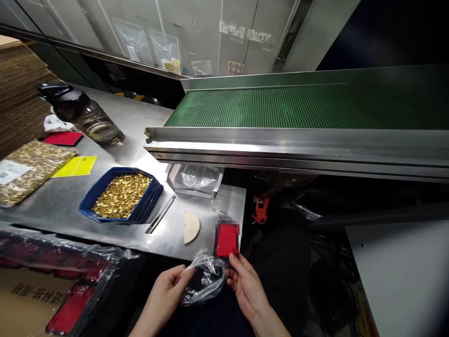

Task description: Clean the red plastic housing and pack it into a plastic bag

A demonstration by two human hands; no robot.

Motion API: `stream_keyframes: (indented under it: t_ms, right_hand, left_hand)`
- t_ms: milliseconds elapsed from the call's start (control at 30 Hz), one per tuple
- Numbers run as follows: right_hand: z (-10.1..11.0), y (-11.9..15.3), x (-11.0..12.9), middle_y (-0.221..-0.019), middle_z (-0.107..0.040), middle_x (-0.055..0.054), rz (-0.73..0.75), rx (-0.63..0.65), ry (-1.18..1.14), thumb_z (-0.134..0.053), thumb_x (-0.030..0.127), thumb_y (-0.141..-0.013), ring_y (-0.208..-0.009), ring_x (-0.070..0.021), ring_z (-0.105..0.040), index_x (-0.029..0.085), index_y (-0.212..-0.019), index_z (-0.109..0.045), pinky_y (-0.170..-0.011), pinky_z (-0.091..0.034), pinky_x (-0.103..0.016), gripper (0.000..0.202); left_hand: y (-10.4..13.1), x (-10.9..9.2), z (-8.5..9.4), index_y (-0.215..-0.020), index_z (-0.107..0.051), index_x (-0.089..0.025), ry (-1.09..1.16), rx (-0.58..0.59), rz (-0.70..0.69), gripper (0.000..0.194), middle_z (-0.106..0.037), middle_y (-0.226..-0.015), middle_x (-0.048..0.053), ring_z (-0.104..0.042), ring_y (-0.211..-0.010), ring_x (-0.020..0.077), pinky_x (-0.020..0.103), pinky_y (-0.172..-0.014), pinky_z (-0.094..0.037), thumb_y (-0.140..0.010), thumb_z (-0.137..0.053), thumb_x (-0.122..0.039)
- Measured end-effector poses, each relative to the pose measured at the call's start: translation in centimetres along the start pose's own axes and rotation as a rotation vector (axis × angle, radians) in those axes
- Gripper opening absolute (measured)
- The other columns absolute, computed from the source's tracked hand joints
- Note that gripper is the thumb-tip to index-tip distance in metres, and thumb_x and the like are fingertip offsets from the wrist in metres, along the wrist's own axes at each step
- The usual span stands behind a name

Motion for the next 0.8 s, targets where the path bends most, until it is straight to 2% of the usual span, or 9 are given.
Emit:
stream_keyframes:
  t_ms: [67, 167, 267, 333, 467, 600, 700, 800]
  right_hand:
    - [1.0, -0.2, 1.5, -0.104, -0.076, -0.008, 0.096, -0.037, 0.032, -0.089, 0.055, -0.073, -0.08, -0.0168, -0.073, 0.017, -0.112, -0.068, -0.061, -0.056, -0.022, 0.058]
    - [3.2, 0.7, 4.4, -0.103, -0.075, -0.005, 0.271, -0.115, 0.127, -0.084, 0.055, -0.079, -0.087, -0.018, -0.072, 0.019, -0.111, -0.066, -0.07, -0.056, -0.024, 0.052]
    - [4.8, 3.5, 7.8, -0.1, -0.074, -0.005, 0.51, -0.167, 0.454, -0.072, 0.053, -0.091, -0.086, -0.0203, -0.07, 0.02, -0.109, -0.065, -0.074, -0.055, -0.027, 0.038]
    - [4.6, 5.4, 8.8, -0.089, -0.072, -0.004, 0.618, -0.093, 0.767, -0.066, 0.046, -0.095, -0.078, -0.0204, -0.068, 0.021, -0.102, -0.067, -0.072, -0.053, -0.028, 0.026]
    - [3.1, 7.4, 7.5, -0.075, -0.068, 0.001, 0.678, 0.156, 1.253, -0.062, 0.027, -0.094, -0.066, -0.0171, -0.064, 0.024, -0.093, -0.068, -0.063, -0.046, -0.024, 0.007]
    - [1.6, 7.8, 6.0, -0.078, -0.071, 0.0, 0.799, 0.224, 1.521, -0.059, 0.015, -0.089, -0.071, -0.0182, -0.068, 0.026, -0.088, -0.065, -0.061, -0.042, -0.025, 0.012]
    - [1.3, 7.9, 5.7, -0.08, -0.071, -0.001, 0.826, 0.229, 1.589, -0.059, 0.017, -0.09, -0.074, -0.0201, -0.068, 0.026, -0.088, -0.065, -0.063, -0.042, -0.026, 0.011]
    - [2.5, 7.4, 6.1, -0.08, -0.071, -0.002, 0.701, 0.127, 1.44, -0.061, 0.022, -0.091, -0.074, -0.0201, -0.068, 0.026, -0.092, -0.067, -0.065, -0.045, -0.025, 0.007]
  left_hand:
    - [-0.6, -1.0, -0.6, -0.061, -0.035, -0.023, -0.068, -0.026, -0.034, 0.061, -0.028, -0.064, -0.003, -0.029, -0.06, 0.0157, 0.027, -0.054, -0.022, -0.093, -0.044, -0.074]
    - [-1.6, -2.6, -1.4, -0.06, -0.03, -0.023, -0.16, -0.099, -0.085, 0.058, -0.026, -0.063, -0.003, -0.029, -0.06, 0.0161, 0.03, -0.057, -0.018, -0.096, -0.047, -0.065]
    - [-2.3, -4.2, -2.3, -0.057, -0.029, -0.022, -0.249, -0.137, -0.144, 0.057, -0.025, -0.058, -0.003, -0.027, -0.056, 0.0155, 0.031, -0.058, -0.016, -0.098, -0.049, -0.057]
    - [-2.7, -5.1, -3.0, -0.057, -0.032, -0.022, -0.294, -0.134, -0.188, 0.055, -0.03, -0.054, -0.003, -0.03, -0.053, 0.0153, 0.032, -0.057, -0.016, -0.099, -0.049, -0.052]
    - [-3.0, -6.0, -3.8, -0.062, -0.045, -0.022, -0.363, -0.116, -0.279, 0.046, -0.047, -0.055, -0.002, -0.045, -0.052, 0.0172, 0.029, -0.056, -0.023, -0.104, -0.044, -0.043]
    - [-2.3, -7.1, -4.6, -0.069, -0.049, -0.023, -0.45, -0.135, -0.403, 0.041, -0.057, -0.064, 0.0, -0.054, -0.059, 0.019, 0.029, -0.06, -0.033, -0.106, -0.045, -0.039]
    - [-1.1, -8.4, -5.8, -0.075, -0.055, -0.023, -0.52, -0.119, -0.536, 0.035, -0.062, -0.075, 0.003, -0.058, -0.067, 0.0204, 0.031, -0.065, -0.038, -0.106, -0.046, -0.036]
    - [-0.3, -9.6, -6.6, -0.08, -0.06, -0.022, -0.586, -0.122, -0.629, 0.033, -0.063, -0.079, 0.005, -0.057, -0.07, 0.0223, 0.034, -0.068, -0.039, -0.107, -0.045, -0.033]
Point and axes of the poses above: each hand's wrist, its own y-axis away from the middle knuckle, its own z-axis out of the back of the hand, x = y × z, the point moved 6 cm from there along -y, towards the middle knuckle
